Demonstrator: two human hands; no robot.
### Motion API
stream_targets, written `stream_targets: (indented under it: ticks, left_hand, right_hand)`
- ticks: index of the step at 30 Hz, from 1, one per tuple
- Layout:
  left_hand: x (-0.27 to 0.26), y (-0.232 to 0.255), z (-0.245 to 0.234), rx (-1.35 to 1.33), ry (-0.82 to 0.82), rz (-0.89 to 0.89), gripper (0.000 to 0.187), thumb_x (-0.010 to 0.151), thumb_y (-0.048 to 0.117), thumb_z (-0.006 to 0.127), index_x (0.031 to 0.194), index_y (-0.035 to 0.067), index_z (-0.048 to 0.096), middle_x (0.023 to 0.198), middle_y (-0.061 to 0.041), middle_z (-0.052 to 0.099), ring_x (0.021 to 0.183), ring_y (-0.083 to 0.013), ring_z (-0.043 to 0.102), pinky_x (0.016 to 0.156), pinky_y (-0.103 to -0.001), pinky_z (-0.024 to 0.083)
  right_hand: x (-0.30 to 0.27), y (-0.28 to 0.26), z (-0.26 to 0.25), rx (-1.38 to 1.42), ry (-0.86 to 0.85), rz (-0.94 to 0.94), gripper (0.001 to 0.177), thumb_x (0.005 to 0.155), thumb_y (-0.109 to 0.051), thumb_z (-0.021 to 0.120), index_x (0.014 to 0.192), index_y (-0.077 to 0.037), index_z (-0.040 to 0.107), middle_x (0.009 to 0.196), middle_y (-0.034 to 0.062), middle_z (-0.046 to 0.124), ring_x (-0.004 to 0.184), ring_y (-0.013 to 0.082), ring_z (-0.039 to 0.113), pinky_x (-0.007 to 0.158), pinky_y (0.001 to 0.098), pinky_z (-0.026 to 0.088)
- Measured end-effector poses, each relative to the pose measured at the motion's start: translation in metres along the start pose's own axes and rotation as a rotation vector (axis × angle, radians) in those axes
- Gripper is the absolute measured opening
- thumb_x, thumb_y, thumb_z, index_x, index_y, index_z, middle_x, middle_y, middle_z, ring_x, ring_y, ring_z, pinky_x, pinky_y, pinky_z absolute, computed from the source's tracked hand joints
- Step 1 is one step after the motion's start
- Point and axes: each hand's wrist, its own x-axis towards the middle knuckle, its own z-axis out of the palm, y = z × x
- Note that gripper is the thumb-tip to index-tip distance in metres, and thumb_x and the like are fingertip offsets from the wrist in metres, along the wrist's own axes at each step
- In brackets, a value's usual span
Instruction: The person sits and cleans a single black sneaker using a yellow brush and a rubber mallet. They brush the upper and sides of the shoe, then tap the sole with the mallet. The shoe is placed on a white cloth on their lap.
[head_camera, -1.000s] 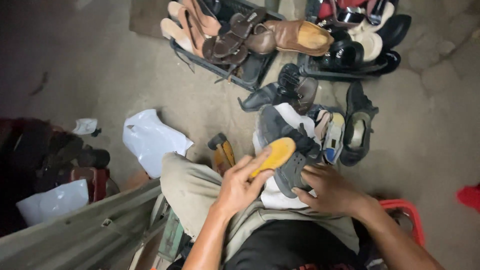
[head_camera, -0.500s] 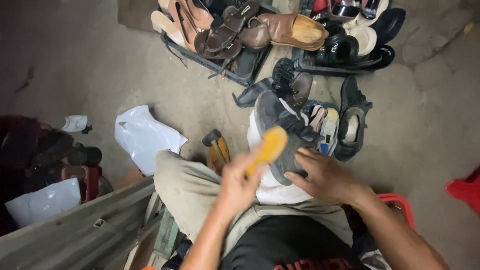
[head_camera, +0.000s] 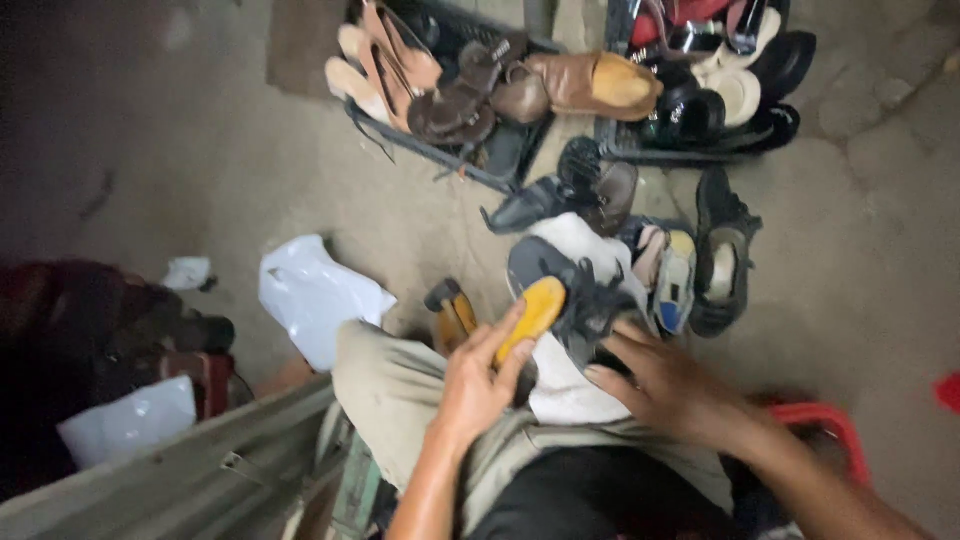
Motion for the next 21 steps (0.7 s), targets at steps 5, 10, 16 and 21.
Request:
stream_targets:
  ticks: [5, 10, 16, 21]
  left_hand:
    - [-0.025, 0.01, 0.018, -0.102, 0.007, -0.042, 0.051, 0.102, 0.027, 0.063, 0.15, 0.014, 0.053, 0.09, -0.007, 0.061, 0.064, -0.0168, 0.053, 0.061, -0.034, 0.049]
    - [-0.038, 0.035, 0.027, -0.013, 0.063, -0.029, 0.051, 0.102, 0.029, 0.063, 0.151, 0.014, 0.054, 0.086, -0.005, 0.051, 0.066, -0.0226, 0.061, 0.066, -0.038, 0.055]
    - [-0.048, 0.037, 0.031, 0.014, -0.031, -0.121, 0.053, 0.102, 0.037, 0.06, 0.152, 0.021, 0.051, 0.106, -0.004, 0.062, 0.09, -0.0253, 0.068, 0.07, -0.043, 0.06]
    - [-0.053, 0.033, 0.026, -0.01, -0.031, -0.133, 0.053, 0.101, 0.036, 0.06, 0.151, 0.022, 0.052, 0.11, -0.004, 0.064, 0.095, -0.0247, 0.071, 0.076, -0.041, 0.06]
  right_hand:
    - [-0.018, 0.017, 0.02, 0.338, 0.058, 0.171, 0.06, 0.091, -0.045, 0.06, 0.147, -0.025, 0.051, 0.153, -0.0027, 0.058, 0.147, 0.0114, 0.047, 0.119, 0.0309, 0.033]
    - [-0.025, -0.016, 0.002, 0.87, 0.13, 0.491, 0.074, 0.085, -0.029, 0.068, 0.156, -0.022, 0.048, 0.153, 0.0026, 0.064, 0.143, 0.0123, 0.057, 0.121, 0.0315, 0.036]
    - [0.001, -0.016, 0.002, 1.575, 0.276, 0.321, 0.014, 0.097, -0.009, 0.068, 0.086, -0.009, 0.058, 0.1, 0.0118, 0.069, 0.099, 0.0214, 0.062, 0.091, 0.0385, 0.047]
    - [0.018, -0.048, -0.006, 1.727, 0.369, 0.448, 0.045, 0.101, -0.027, 0.044, 0.143, -0.02, 0.056, 0.141, -0.0005, 0.061, 0.129, 0.0149, 0.055, 0.108, 0.0307, 0.035]
